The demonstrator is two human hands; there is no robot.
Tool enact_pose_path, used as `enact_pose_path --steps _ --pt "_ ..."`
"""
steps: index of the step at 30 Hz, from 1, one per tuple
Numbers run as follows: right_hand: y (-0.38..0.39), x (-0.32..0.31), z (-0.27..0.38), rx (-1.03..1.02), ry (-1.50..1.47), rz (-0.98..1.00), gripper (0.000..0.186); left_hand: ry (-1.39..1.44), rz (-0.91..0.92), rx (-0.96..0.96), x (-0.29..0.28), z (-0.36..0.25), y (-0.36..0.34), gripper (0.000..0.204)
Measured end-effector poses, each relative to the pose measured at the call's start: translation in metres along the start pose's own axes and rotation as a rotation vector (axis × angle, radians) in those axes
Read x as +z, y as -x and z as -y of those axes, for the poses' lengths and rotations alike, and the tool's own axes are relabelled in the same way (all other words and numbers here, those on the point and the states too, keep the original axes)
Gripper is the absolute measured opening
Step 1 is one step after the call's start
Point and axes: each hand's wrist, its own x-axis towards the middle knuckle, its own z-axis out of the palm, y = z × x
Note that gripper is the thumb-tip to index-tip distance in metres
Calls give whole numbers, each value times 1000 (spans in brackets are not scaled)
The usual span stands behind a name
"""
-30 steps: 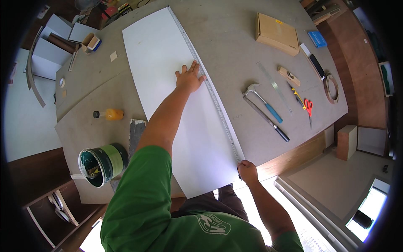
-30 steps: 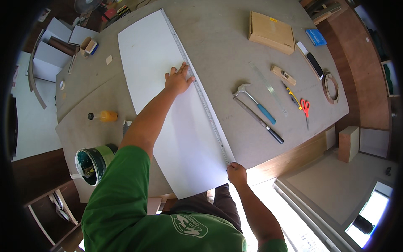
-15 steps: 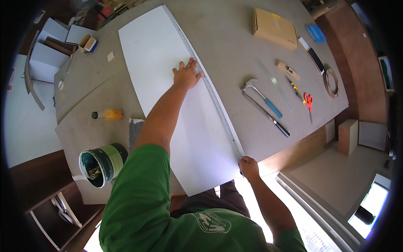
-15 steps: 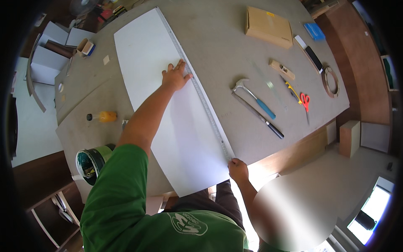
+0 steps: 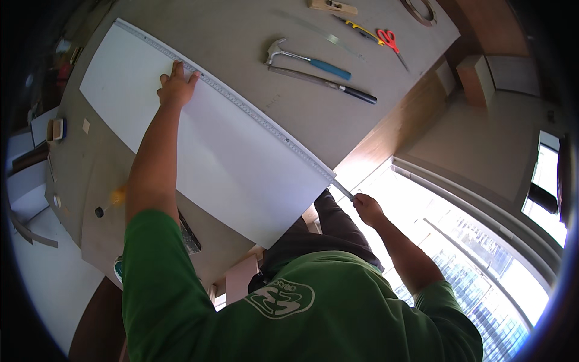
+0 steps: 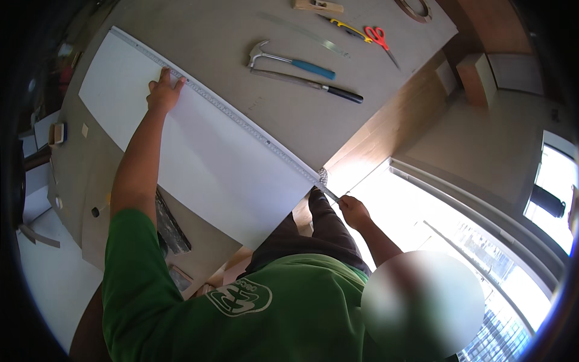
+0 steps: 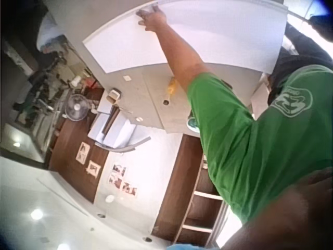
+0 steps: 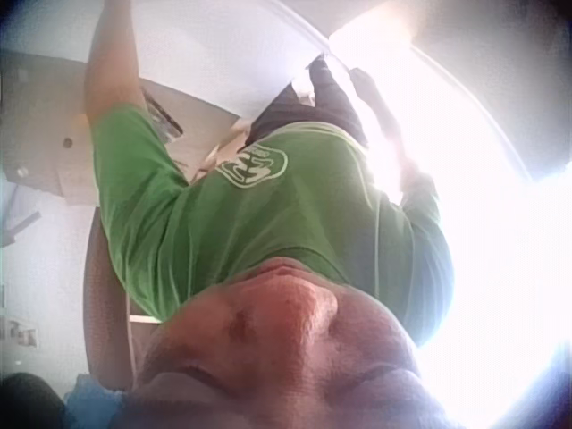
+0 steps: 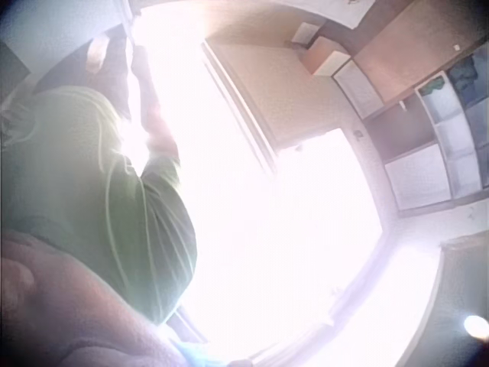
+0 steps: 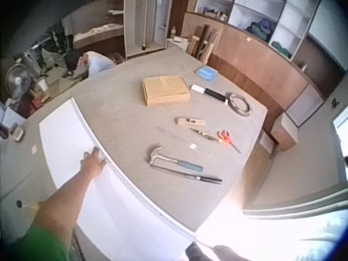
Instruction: The person uses a long metal ruler to measure a white board, then uses a tape measure to measure a roll of flexible wood edging before cutting it with scissors.
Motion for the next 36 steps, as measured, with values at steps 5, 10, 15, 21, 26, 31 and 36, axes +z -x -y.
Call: enact_pose_path --steps 5,10,15,21,26,31,36 --pt "-6 14 -27 -50 -31 -22 19 -37 -18 -2 -2 0 1 72" --pt "-9 13 -22 -65 -102 -62 18 -25 11 -38 -8 -6 7 72" --pt "-8 12 -22 -57 -86 -53 21 -36 -7 -31 -4 -2 3 74" --pt "-8 9 -22 -79 -94 -39 20 -32 -3 -30 -3 -5 1 74" --pt "-7 7 -19 -82 -117 -50 20 -47 -22 -19 2 -1 -1 74" --pt "-10 10 -15 -49 -104 -52 21 -47 -26 -14 1 -3 0 75" --pt "-17 10 12 -53 -230 -40 22 -47 -16 -20 2 1 -2 75"
